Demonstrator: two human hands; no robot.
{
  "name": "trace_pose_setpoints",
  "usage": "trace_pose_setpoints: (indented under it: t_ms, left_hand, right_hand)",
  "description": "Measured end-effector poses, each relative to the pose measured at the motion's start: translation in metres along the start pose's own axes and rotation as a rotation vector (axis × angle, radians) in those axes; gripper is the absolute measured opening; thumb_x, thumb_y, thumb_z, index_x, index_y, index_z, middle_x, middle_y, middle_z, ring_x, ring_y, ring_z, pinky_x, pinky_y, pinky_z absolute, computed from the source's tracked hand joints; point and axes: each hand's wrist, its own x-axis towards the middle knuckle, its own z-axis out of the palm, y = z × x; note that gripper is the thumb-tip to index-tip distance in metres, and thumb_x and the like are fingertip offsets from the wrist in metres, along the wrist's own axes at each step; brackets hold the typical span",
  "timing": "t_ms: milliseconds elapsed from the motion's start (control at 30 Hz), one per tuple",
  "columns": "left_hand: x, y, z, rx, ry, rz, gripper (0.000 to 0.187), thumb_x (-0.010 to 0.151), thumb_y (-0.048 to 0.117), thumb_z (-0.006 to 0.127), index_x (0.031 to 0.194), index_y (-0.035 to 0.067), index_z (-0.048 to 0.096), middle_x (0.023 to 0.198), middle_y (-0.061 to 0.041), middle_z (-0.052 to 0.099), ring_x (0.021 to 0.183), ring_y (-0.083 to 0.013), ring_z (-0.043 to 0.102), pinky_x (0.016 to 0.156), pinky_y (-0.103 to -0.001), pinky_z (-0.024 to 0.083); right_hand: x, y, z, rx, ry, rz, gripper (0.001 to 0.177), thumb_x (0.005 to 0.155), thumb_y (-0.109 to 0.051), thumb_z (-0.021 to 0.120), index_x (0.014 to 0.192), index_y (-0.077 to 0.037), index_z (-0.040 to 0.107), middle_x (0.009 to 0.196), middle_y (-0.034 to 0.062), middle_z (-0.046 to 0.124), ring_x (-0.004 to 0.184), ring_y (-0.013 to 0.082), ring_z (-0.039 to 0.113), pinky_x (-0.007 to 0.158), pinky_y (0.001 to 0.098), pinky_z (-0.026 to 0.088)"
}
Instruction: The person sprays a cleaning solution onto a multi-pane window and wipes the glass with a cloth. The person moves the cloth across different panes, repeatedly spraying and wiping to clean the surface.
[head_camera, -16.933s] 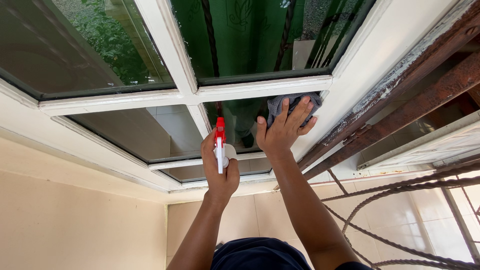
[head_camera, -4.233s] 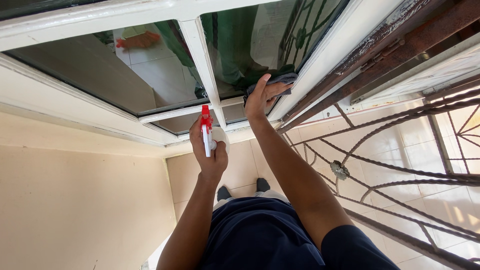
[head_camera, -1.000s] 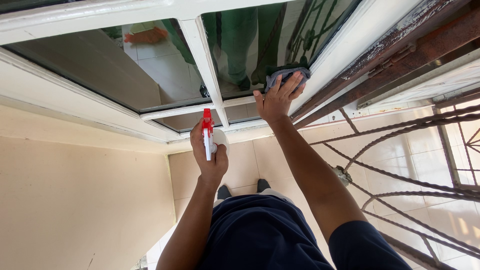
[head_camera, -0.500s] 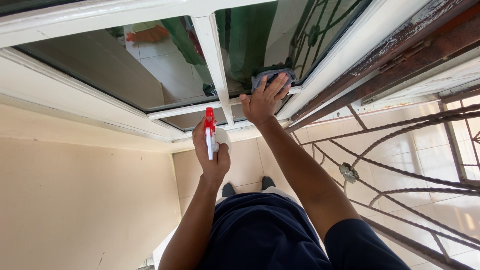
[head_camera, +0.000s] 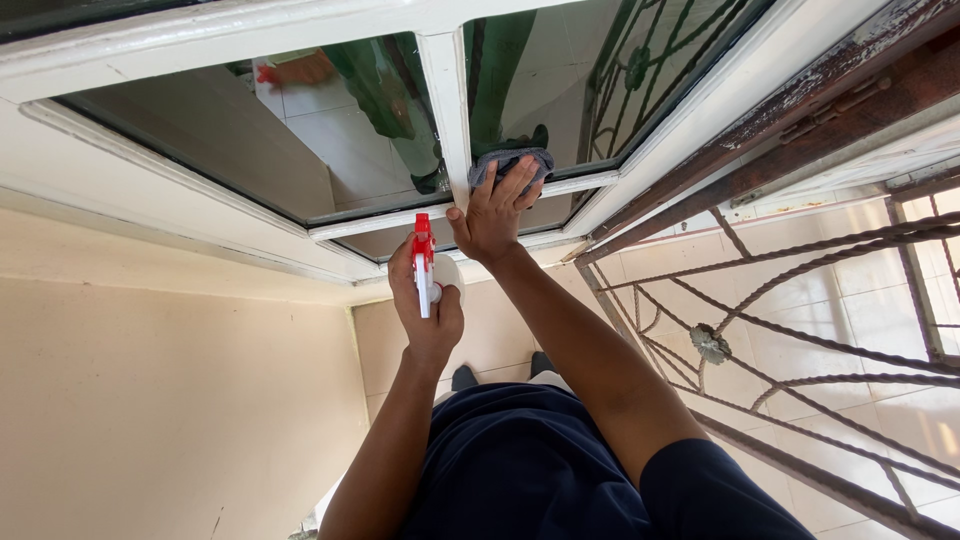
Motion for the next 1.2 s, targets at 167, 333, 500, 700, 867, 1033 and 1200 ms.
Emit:
trace_pose_setpoints:
  t_ms: [167, 333, 500, 700, 867, 1033, 1200]
  left_hand:
    - [0.0, -0.004, -0.005, 0.018, 0.011, 0.004, 0.077, 0.074, -0.011, 0.046, 0.15, -0.003, 0.037, 0.134, -0.017, 0.048, 0.125, -0.0252, 0.055, 0.11, -0.04, 0.047]
    - [0.0, -0.006, -0.008, 0.007, 0.022, 0.011, 0.078, 0.074, -0.012, 0.046, 0.15, -0.003, 0.037, 0.134, -0.017, 0.048, 0.125, -0.0255, 0.055, 0.111, -0.04, 0.046]
    - [0.001, -0.005, -0.01, -0.01, 0.021, 0.007, 0.079, 0.073, -0.012, 0.046, 0.151, -0.003, 0.037, 0.135, -0.016, 0.049, 0.127, -0.0256, 0.053, 0.113, -0.04, 0.044]
    - [0.001, -0.004, -0.013, 0.017, 0.012, -0.026, 0.079, 0.073, -0.012, 0.047, 0.151, -0.003, 0.038, 0.132, -0.016, 0.049, 0.122, -0.0251, 0.054, 0.109, -0.038, 0.045]
    - [0.002, -0.006, -0.016, 0.041, 0.013, -0.014, 0.079, 0.072, -0.012, 0.047, 0.15, -0.003, 0.038, 0.131, -0.016, 0.049, 0.119, -0.025, 0.053, 0.107, -0.038, 0.045]
    - [0.004, -0.008, -0.018, 0.006, 0.014, -0.002, 0.077, 0.074, -0.011, 0.047, 0.15, -0.003, 0.037, 0.133, -0.016, 0.048, 0.123, -0.0255, 0.054, 0.11, -0.039, 0.045]
    - [0.006, -0.003, -0.016, 0.042, 0.029, 0.019, 0.077, 0.075, -0.012, 0.049, 0.15, -0.003, 0.038, 0.136, -0.018, 0.051, 0.126, -0.0274, 0.052, 0.114, -0.041, 0.043]
  right_hand:
    - [0.001, -0.003, 0.002, 0.036, -0.019, 0.023, 0.085, 0.11, -0.055, 0.016, 0.154, 0.017, 0.008, 0.156, 0.0493, -0.012, 0.15, 0.0613, -0.014, 0.117, 0.0726, -0.014]
    - [0.007, -0.006, -0.001, 0.056, -0.031, 0.036, 0.088, 0.11, -0.056, 0.018, 0.151, 0.021, 0.01, 0.157, 0.0491, -0.014, 0.15, 0.0626, -0.017, 0.116, 0.0748, -0.016]
    - [0.028, -0.014, -0.016, 0.116, -0.02, 0.063, 0.088, 0.11, -0.055, 0.021, 0.153, 0.021, 0.01, 0.158, 0.047, -0.016, 0.15, 0.0619, -0.019, 0.115, 0.0761, -0.016]
    - [0.067, -0.034, -0.045, 0.14, 0.061, 0.072, 0.087, 0.11, -0.059, 0.026, 0.161, 0.007, 0.001, 0.164, 0.0385, -0.021, 0.155, 0.0542, -0.024, 0.115, 0.0709, -0.018]
    - [0.092, -0.048, -0.061, 0.199, 0.101, 0.101, 0.093, 0.107, -0.067, 0.023, 0.165, 0.001, -0.002, 0.165, 0.0347, -0.024, 0.153, 0.0485, -0.028, 0.114, 0.0687, -0.023]
    - [0.098, -0.051, -0.06, 0.195, 0.156, 0.102, 0.091, 0.105, -0.068, 0.02, 0.166, -0.002, 0.003, 0.168, 0.0318, -0.021, 0.154, 0.0446, -0.026, 0.117, 0.0673, -0.023]
    - [0.086, -0.054, -0.05, 0.214, 0.16, 0.171, 0.09, 0.107, -0.067, 0.02, 0.165, 0.0, 0.003, 0.168, 0.033, -0.019, 0.155, 0.0457, -0.023, 0.119, 0.0677, -0.02]
